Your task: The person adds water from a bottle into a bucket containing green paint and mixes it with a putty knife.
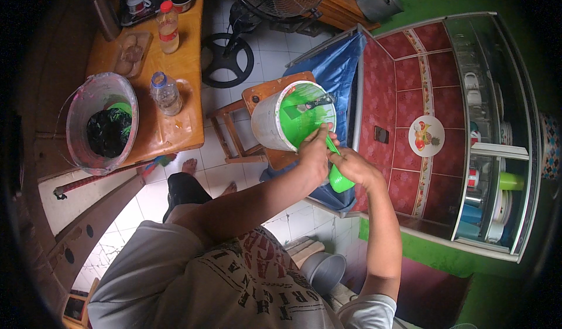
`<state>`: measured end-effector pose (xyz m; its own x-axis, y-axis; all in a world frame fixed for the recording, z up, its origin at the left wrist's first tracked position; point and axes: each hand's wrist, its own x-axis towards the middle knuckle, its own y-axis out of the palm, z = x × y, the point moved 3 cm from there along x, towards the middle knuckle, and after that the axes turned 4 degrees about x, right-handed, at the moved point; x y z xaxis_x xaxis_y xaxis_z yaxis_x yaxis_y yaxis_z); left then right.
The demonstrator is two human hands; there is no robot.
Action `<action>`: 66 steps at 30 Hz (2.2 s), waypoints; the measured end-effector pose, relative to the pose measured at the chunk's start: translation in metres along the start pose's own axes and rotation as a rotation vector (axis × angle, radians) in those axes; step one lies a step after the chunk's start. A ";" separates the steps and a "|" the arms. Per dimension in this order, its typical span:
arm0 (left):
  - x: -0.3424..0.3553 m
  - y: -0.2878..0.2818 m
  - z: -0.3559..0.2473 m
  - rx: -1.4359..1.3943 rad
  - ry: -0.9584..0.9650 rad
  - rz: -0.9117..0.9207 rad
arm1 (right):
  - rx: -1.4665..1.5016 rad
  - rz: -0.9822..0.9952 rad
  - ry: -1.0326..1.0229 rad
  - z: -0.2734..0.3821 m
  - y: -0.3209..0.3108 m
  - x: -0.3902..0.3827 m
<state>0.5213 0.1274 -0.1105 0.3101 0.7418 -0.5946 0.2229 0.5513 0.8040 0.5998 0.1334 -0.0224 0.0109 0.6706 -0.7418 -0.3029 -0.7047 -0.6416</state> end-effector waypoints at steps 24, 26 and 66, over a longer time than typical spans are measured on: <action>-0.001 0.006 -0.004 -0.029 -0.020 -0.022 | -0.079 -0.013 -0.020 0.012 -0.006 -0.006; -0.001 0.006 -0.004 -0.027 -0.041 -0.020 | -0.076 -0.013 -0.032 0.010 -0.005 -0.006; -0.005 0.003 -0.008 -0.005 -0.086 -0.028 | -0.094 -0.072 0.070 0.011 0.003 -0.009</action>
<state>0.5134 0.1285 -0.1050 0.3822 0.6909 -0.6137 0.2275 0.5733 0.7871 0.5881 0.1279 -0.0152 0.0966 0.7048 -0.7028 -0.2086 -0.6761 -0.7066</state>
